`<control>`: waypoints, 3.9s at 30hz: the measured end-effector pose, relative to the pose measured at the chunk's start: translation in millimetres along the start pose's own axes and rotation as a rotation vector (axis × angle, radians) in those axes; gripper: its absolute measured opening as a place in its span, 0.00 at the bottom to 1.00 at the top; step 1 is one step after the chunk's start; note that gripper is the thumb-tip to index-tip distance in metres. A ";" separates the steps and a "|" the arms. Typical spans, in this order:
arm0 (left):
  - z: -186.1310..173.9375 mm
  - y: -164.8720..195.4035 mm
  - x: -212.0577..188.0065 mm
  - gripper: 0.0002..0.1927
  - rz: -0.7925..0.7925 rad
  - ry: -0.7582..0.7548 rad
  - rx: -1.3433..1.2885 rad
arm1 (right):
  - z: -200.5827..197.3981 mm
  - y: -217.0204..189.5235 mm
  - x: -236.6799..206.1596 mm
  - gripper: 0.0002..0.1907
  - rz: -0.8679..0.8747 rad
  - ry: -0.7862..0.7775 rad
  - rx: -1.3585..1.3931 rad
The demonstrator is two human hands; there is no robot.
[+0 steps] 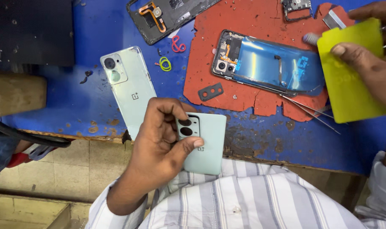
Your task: The person uses tweezers to remove a small component from a light green phone back cover. They then place a camera module into the cover, apply a protective film, and use a yellow plastic card to smooth the edges. The person continues to adjust the camera module and clean the area with the card.
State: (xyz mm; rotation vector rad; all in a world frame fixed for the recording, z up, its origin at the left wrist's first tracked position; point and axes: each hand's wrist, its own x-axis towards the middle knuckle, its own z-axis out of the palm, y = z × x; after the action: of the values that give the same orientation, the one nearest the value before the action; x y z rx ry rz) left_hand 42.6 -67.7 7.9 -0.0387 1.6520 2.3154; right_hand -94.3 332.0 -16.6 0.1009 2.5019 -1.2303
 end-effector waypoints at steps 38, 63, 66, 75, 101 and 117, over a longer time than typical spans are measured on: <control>-3.2 -2.5 22.4 0.23 -0.036 -0.040 0.194 | 85.2 -139.4 -72.8 0.05 -0.207 0.057 -0.389; -7.1 -6.1 18.9 0.23 -0.027 -0.042 0.161 | 69.2 -123.3 -100.6 0.10 -0.293 0.154 -0.753; -6.1 -5.1 20.4 0.22 -0.037 -0.037 0.183 | 62.4 -93.7 -115.2 0.14 -0.301 0.196 -0.963; 3.1 0.2 26.6 0.22 -0.048 -0.085 0.166 | 71.4 -58.4 -131.7 0.08 -0.048 0.408 -0.179; 13.2 14.3 61.7 0.22 -0.093 -0.383 0.362 | 128.9 -90.9 -87.1 0.11 -0.369 0.195 0.145; 13.6 15.8 69.1 0.24 -0.172 -0.413 0.253 | 127.4 -90.0 -88.2 0.11 -0.364 0.169 0.110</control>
State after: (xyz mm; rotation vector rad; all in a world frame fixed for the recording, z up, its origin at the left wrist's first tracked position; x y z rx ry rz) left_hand -25.4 -44.3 13.8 0.3170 1.6339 1.8219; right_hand 4.4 184.7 9.7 -0.2439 2.6777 -1.5595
